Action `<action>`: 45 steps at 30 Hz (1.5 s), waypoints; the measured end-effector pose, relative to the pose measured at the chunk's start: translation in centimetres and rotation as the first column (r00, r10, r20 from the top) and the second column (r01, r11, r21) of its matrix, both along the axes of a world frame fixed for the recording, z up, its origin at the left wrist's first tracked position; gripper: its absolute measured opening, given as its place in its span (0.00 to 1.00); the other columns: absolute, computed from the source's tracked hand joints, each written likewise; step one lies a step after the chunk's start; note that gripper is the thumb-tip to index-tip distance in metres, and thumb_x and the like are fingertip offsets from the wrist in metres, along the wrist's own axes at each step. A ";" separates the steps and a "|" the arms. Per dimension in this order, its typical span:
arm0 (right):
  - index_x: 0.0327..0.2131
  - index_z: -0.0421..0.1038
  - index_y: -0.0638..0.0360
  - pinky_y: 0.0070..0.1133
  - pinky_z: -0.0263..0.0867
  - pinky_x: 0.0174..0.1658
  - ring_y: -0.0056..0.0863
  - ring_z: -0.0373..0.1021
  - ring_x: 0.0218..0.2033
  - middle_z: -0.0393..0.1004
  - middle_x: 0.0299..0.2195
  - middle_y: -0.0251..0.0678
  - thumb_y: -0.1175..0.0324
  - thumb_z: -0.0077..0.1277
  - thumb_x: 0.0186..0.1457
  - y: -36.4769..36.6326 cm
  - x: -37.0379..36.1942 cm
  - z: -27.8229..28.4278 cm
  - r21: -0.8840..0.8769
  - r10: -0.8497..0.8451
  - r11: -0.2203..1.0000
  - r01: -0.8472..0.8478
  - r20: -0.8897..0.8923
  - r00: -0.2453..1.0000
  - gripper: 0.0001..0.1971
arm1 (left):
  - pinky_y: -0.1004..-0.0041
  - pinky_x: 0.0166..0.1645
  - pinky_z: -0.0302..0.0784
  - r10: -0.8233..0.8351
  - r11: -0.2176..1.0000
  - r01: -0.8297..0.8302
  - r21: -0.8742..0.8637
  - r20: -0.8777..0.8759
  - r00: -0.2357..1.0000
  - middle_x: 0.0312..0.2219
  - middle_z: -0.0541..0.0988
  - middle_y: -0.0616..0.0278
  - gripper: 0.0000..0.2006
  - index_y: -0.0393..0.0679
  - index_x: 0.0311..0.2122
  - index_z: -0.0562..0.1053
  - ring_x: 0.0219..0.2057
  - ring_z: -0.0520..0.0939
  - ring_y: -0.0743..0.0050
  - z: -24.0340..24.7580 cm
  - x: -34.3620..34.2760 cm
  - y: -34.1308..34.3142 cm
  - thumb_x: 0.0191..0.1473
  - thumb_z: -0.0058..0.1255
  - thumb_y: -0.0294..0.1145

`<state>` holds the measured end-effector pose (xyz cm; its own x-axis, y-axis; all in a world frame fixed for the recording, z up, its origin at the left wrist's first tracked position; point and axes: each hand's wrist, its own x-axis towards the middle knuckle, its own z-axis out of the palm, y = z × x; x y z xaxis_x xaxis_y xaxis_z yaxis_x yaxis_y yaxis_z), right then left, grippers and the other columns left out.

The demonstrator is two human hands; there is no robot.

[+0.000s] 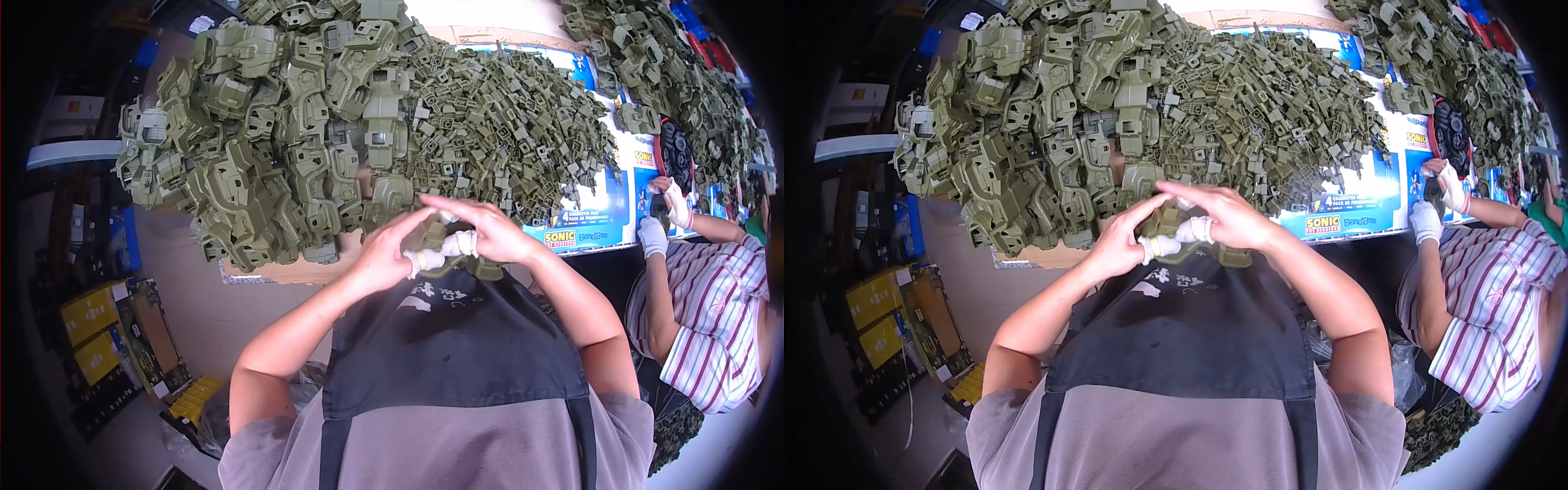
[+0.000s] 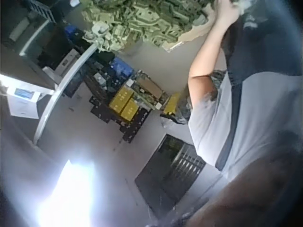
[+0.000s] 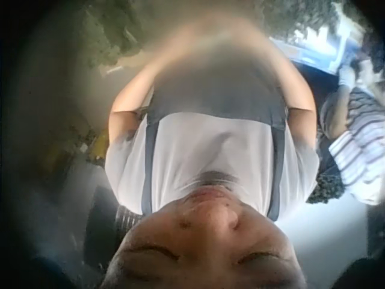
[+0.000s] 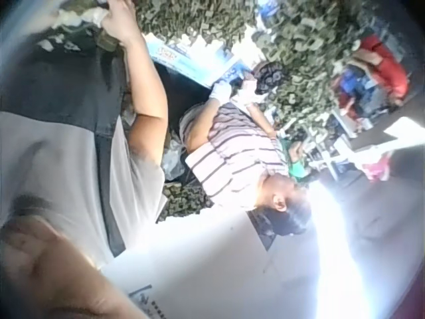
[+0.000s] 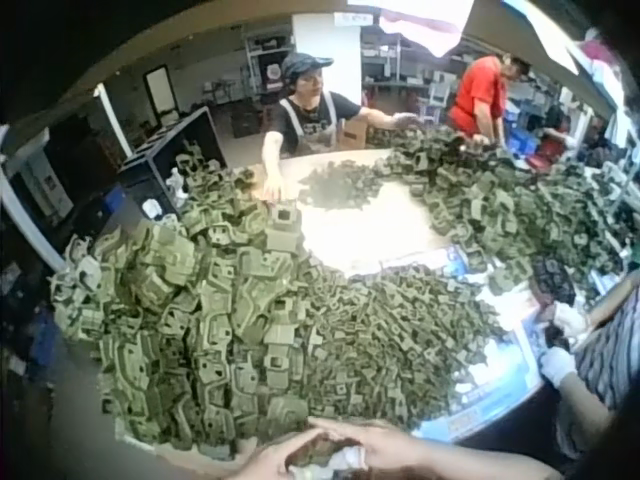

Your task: The person assembles green plastic components by hand, picking up parts from a large pile on a table and snapping them together. They work continuously, handling the parts one at a time and occasionally passing completed units to a coworker.

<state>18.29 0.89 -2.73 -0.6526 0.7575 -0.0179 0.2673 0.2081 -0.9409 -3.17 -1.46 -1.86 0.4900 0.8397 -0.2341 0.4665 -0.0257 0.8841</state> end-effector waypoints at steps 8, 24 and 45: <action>0.60 0.49 0.48 0.29 0.55 0.58 0.35 0.59 0.55 0.57 0.57 0.36 0.69 0.59 0.42 1.5 1.7 3.5 -0.150 -0.331 0.940 0.306 -0.188 0.925 0.41 | 0.65 0.58 0.57 0.033 0.983 -0.075 0.165 0.241 0.970 0.55 0.58 0.47 0.51 0.50 0.62 0.43 0.57 0.59 0.54 4.3 0.3 4.4 0.34 0.61 0.24; 0.58 0.53 0.55 0.32 0.58 0.55 0.38 0.60 0.55 0.59 0.55 0.40 0.67 0.60 0.41 -2.1 2.3 5.6 0.064 -0.170 0.983 0.174 -0.055 0.984 0.39 | 0.63 0.36 0.71 -0.159 0.956 0.152 0.252 0.008 0.987 0.32 0.68 0.57 0.36 0.62 0.59 0.57 0.30 0.75 0.57 4.0 1.4 1.0 0.44 0.56 0.45; 0.50 0.64 0.60 0.24 0.57 0.53 0.30 0.63 0.50 0.67 0.47 0.37 0.70 0.60 0.40 -5.0 9.0 0.6 -0.001 -0.596 0.801 0.599 -0.111 0.796 0.29 | 0.61 0.58 0.58 0.115 0.987 -0.071 -0.144 0.321 0.940 0.56 0.57 0.46 0.58 0.52 0.62 0.30 0.57 0.61 0.54 0.4 2.2 2.3 0.37 0.65 0.27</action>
<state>27.28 -4.14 -2.17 -0.0669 0.9963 0.0537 0.2535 0.0690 -0.9649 -0.97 0.80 -1.50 0.4790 0.8585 -0.1829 0.1457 0.1277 0.9811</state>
